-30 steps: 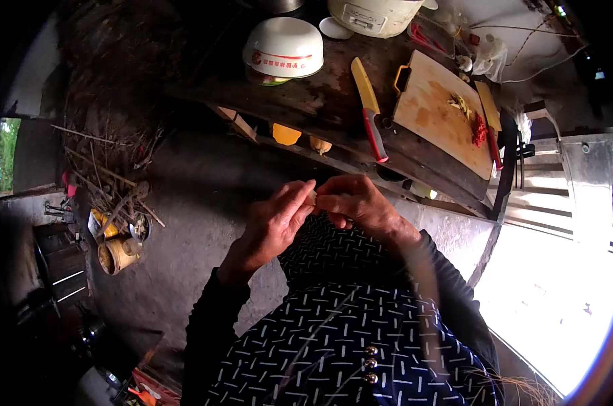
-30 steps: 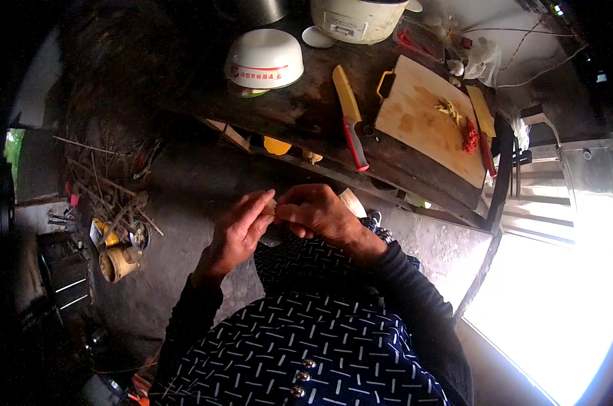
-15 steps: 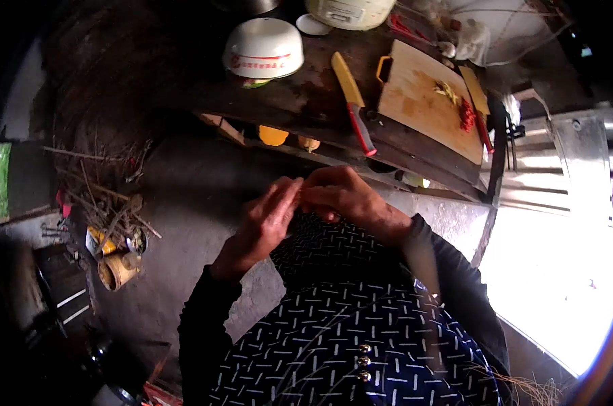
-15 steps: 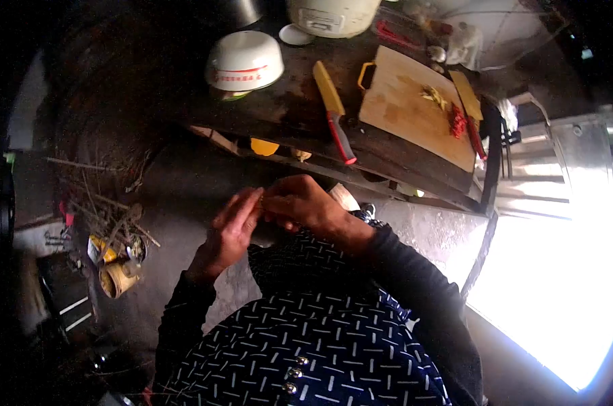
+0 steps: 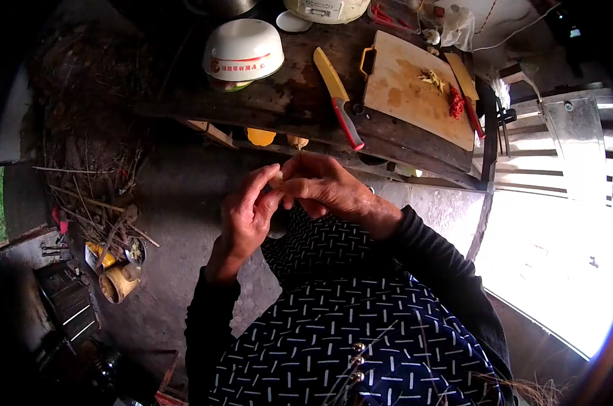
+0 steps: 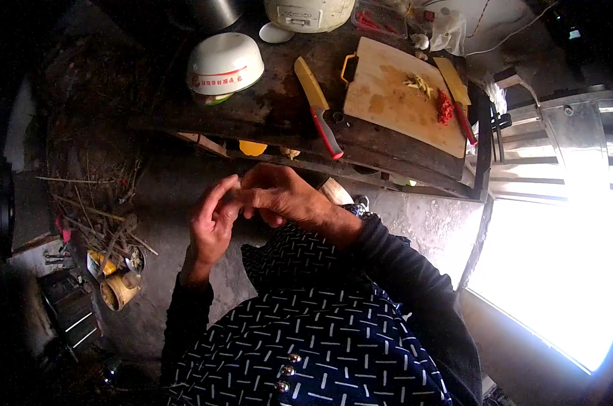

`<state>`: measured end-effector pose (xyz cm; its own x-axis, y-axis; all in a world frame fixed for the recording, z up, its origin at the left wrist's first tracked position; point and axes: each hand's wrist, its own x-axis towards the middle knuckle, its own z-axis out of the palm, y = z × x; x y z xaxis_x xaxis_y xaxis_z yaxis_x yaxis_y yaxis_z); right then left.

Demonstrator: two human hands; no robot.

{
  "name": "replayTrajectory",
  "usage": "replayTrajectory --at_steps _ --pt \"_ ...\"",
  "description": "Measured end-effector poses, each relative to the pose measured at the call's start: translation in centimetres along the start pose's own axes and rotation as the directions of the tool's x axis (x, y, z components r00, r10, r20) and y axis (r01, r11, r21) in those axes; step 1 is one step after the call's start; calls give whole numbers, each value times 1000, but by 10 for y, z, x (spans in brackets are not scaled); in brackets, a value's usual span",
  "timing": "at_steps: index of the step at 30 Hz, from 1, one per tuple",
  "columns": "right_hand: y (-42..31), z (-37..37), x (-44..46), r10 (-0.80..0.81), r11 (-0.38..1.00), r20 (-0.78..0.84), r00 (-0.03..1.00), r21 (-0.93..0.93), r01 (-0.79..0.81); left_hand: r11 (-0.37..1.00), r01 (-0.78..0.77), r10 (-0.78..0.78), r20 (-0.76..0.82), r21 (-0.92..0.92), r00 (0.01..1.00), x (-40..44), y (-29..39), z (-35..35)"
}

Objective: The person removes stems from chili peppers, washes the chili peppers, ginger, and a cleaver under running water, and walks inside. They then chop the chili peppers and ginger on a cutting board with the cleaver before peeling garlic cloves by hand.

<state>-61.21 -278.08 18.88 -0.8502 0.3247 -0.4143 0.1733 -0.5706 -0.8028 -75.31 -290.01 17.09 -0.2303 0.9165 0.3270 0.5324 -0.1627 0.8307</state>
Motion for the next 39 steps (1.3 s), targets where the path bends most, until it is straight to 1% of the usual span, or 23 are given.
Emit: replayTrajectory --at_steps 2,3,4,5,7,9,12,14,15,16,17,19,21,22,24,26,27,28,29,33,34,36,39 --pt "0 -3 0 -31 999 88 996 17 29 1000 -16 16 -22 -1 1000 1 0 1" --pt "-1 -2 -1 -28 999 88 996 20 27 998 -68 68 -50 15 996 2 1 2" --pt "-4 -1 -3 24 996 106 994 87 -33 992 -121 124 -79 32 989 4 3 3" --pt "-7 0 -4 76 984 127 989 152 -95 992 -122 124 -82 32 989 6 5 3" --pt "-3 -1 -4 72 982 116 991 164 -91 985 -152 153 -7 88 988 9 9 1" --pt "0 -1 -3 63 981 99 993 178 -80 984 -149 151 -12 93 988 11 10 2" --pt "-2 -2 -3 29 992 91 995 122 -40 974 -200 198 23 106 980 16 13 0" --pt "1 -5 -2 21 993 88 996 113 -31 965 -172 166 47 196 985 21 19 -4" --pt "1 -5 -2 23 994 92 995 105 -32 965 -182 176 49 188 983 22 20 -7" --pt "0 -5 -4 -2 998 84 996 56 -3 973 -130 114 91 191 989 23 21 -10" --pt "1 -5 -5 -5 998 74 997 56 1 977 -76 49 134 199 990 24 22 -13" --pt "6 -6 -2 16 998 79 997 56 -20 972 -86 46 180 221 983 27 21 -16" --pt "9 -8 -2 -14 997 90 996 72 8 972 12 -80 279 236 957 26 20 -17" --pt "8 -9 -2 -5 999 96 995 49 0 972 10 -77 282 234 956 26 18 -16" --pt "6 -12 -3 4 1000 97 995 24 -6 941 -160 58 323 299 945 25 15 -12" --pt "3 -12 -5 -39 996 135 990 -75 50 945 -152 42 355 289 934 28 18 -13" --pt "0 -12 -6 -39 996 133 990 -76 50 948 -143 24 382 285 924 29 20 -15" --pt "-3 -12 -7 -38 991 146 988 -125 57 947 -144 26 381 286 924 30 21 -15" --pt "-5 -13 -8 -37 983 160 987 -173 65 931 -179 37 405 319 914 31 22 -16" --pt "-4 -17 -6 -55 971 224 973 -216 105 873 -287 88 451 395 888 28 15 -13" --pt "-2 -19 -5 -45 969 217 975 -229 96 873 -286 88 447 396 890 28 16 -13" --pt "1 -19 -5 -32 967 214 976 -240 84 875 -205 -69 531 439 844 27 19 -14" --pt "4 -17 -5 -25 964 202 979 -256 77 857 -236 -57 540 457 840 27 23 -12"
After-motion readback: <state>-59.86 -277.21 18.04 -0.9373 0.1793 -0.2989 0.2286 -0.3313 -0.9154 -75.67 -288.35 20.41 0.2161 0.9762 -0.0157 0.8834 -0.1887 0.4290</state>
